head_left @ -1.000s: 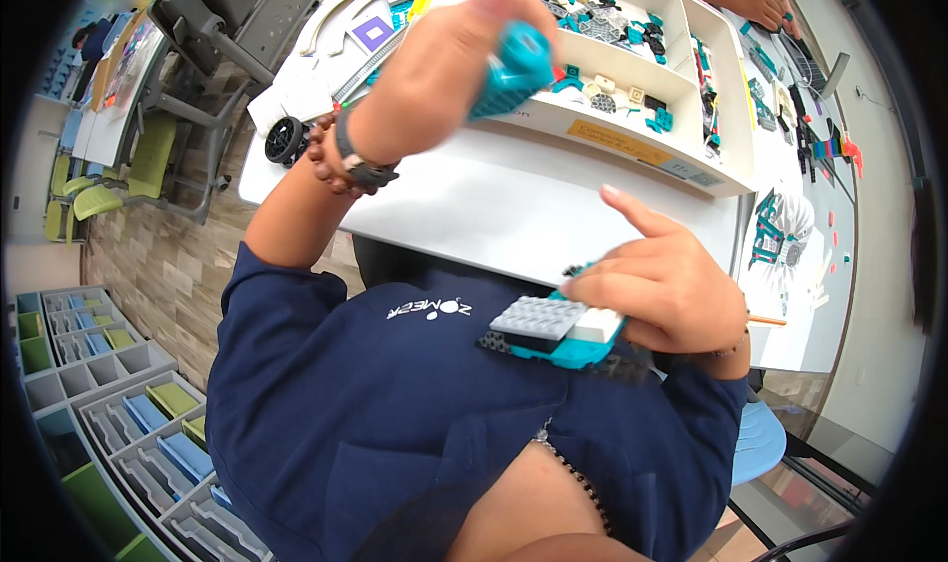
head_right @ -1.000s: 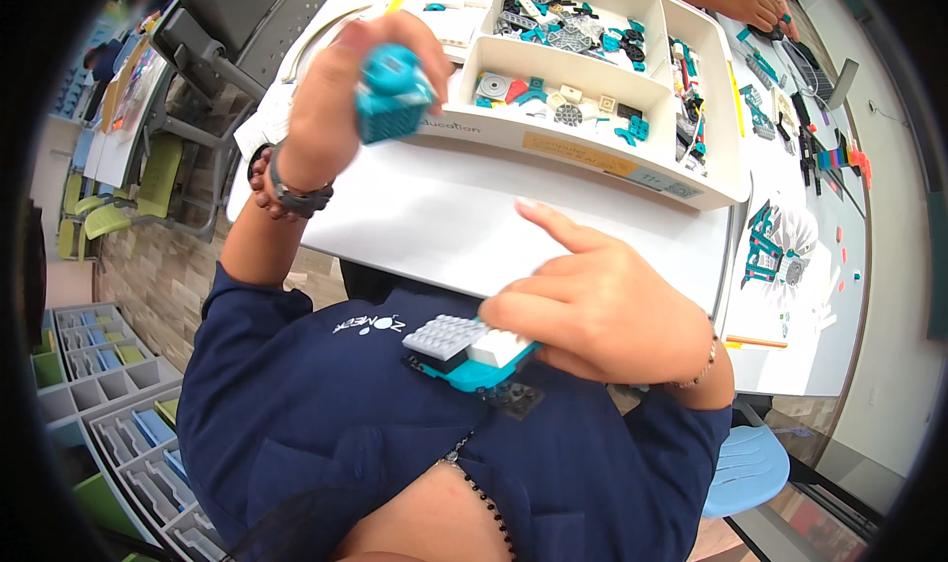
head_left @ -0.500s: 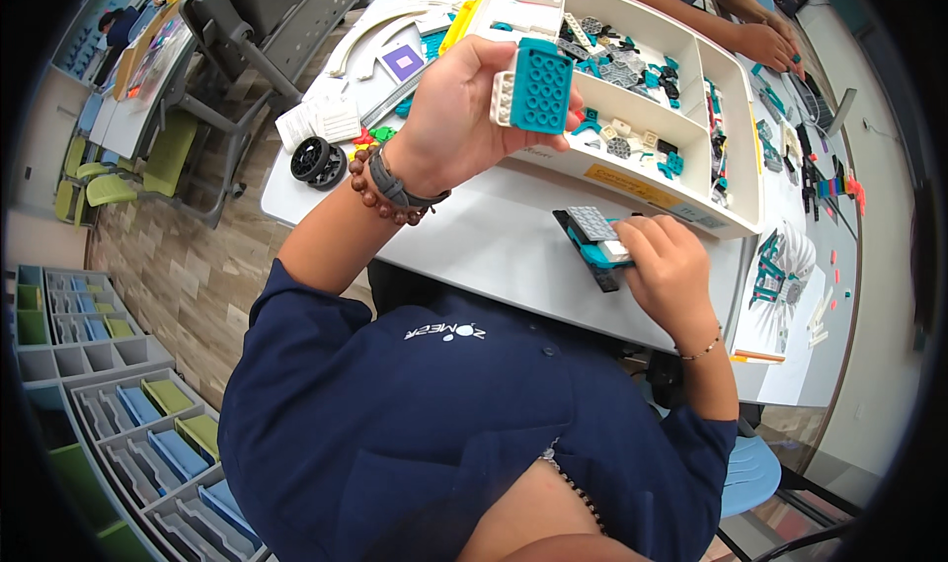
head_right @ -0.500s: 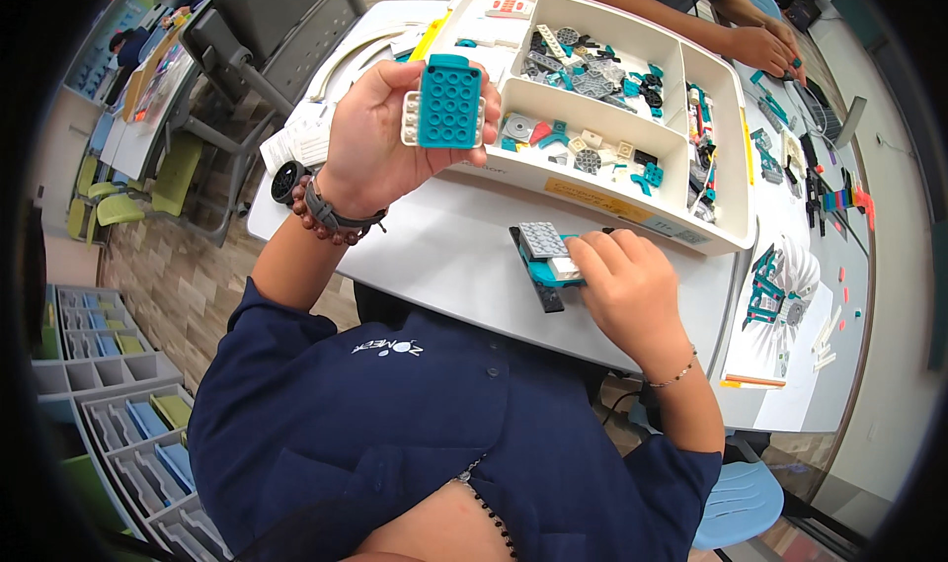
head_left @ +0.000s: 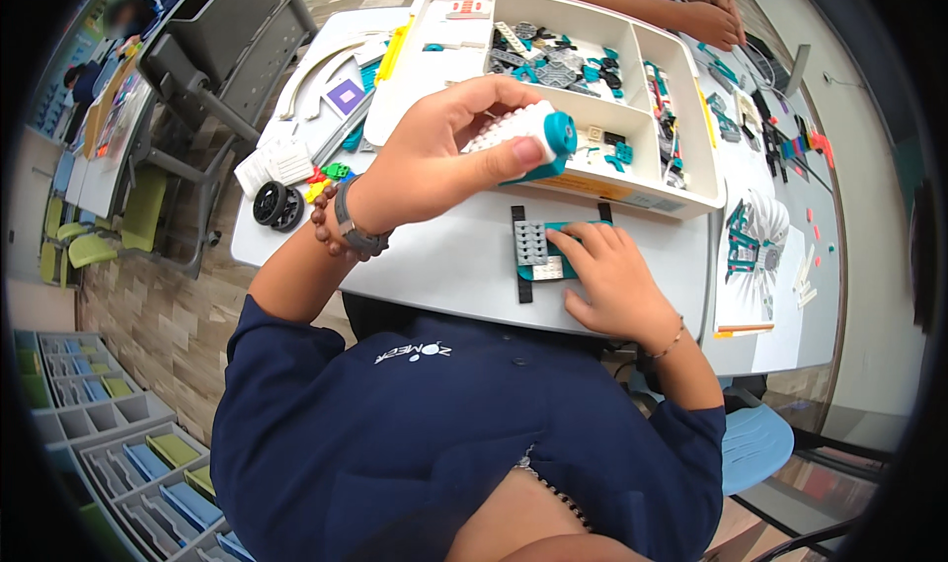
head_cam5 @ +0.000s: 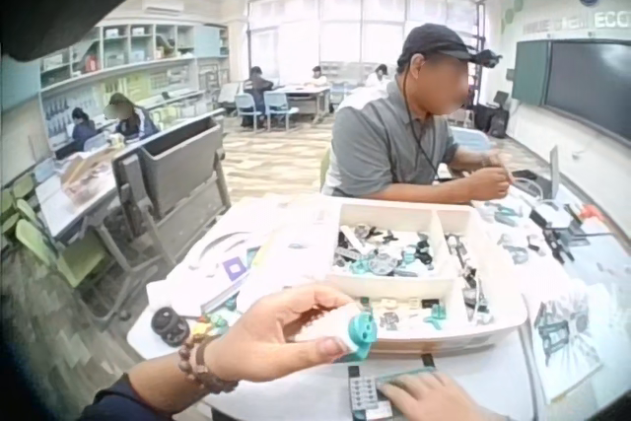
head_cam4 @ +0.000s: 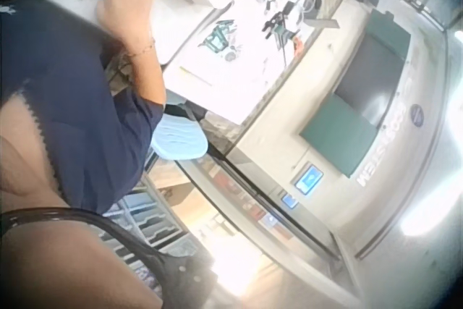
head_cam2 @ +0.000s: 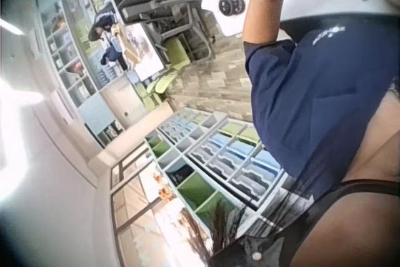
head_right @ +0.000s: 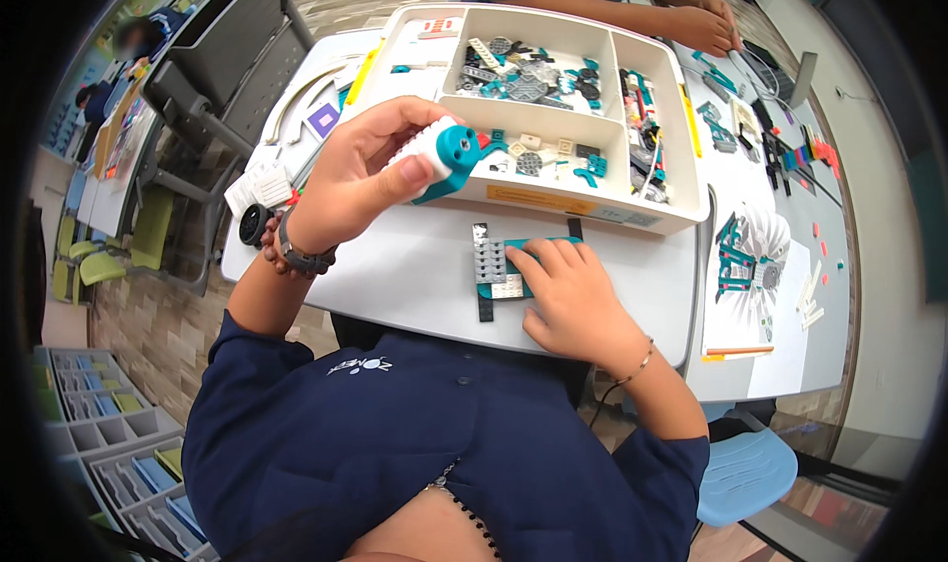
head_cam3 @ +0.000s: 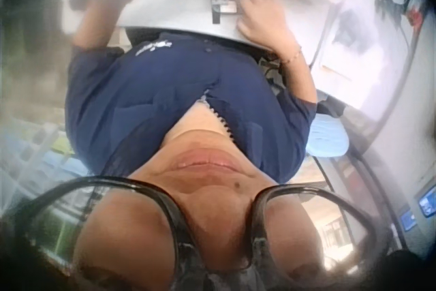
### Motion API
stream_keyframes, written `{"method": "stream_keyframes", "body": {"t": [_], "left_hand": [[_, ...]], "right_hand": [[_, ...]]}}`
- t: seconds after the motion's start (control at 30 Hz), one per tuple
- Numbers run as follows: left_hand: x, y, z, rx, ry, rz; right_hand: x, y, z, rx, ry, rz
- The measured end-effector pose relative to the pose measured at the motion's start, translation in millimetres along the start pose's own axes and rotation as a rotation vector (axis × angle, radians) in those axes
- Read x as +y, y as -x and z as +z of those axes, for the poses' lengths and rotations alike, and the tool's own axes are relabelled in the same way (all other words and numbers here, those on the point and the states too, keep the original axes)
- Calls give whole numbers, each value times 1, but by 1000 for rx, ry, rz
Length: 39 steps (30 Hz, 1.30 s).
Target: The person assembles LEGO Education bricks by selecting pieces from a compartmentalized tray and connecting them on a table. They repeatedly pick, align, and press together white, teal, and black bricks to build small structures, occasionally adjusting the arrangement.
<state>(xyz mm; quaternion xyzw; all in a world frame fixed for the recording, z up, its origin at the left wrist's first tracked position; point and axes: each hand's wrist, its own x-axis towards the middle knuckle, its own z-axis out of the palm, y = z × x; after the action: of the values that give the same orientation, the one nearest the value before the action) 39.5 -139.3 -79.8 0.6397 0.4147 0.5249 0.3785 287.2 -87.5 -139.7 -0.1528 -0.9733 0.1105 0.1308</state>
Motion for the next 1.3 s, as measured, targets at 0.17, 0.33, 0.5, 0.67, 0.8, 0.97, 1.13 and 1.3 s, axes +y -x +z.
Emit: {"method": "stream_keyframes", "body": {"t": [0.17,0.33,0.5,0.67,0.8,0.97,1.13,1.3], "left_hand": [[11,-12,9,-79,-501,343],[15,-21,23,-85,-489,454],[18,-25,27,-44,-434,435],[24,-26,30,-10,-580,536],[24,-33,33,69,-715,764],[14,-35,32,63,-792,827],[17,-29,28,80,-563,547],[16,-29,34,36,-322,367]], "right_hand": [[-4,-9,-52,324,-342,38],[6,-33,-76,556,141,-291],[15,-39,-67,707,319,-341],[21,-44,-63,704,262,-339],[9,-45,-52,569,-482,110],[4,-44,-61,47,-1428,624],[8,-43,-50,710,-406,-35],[25,-45,-55,757,189,-334]]}}
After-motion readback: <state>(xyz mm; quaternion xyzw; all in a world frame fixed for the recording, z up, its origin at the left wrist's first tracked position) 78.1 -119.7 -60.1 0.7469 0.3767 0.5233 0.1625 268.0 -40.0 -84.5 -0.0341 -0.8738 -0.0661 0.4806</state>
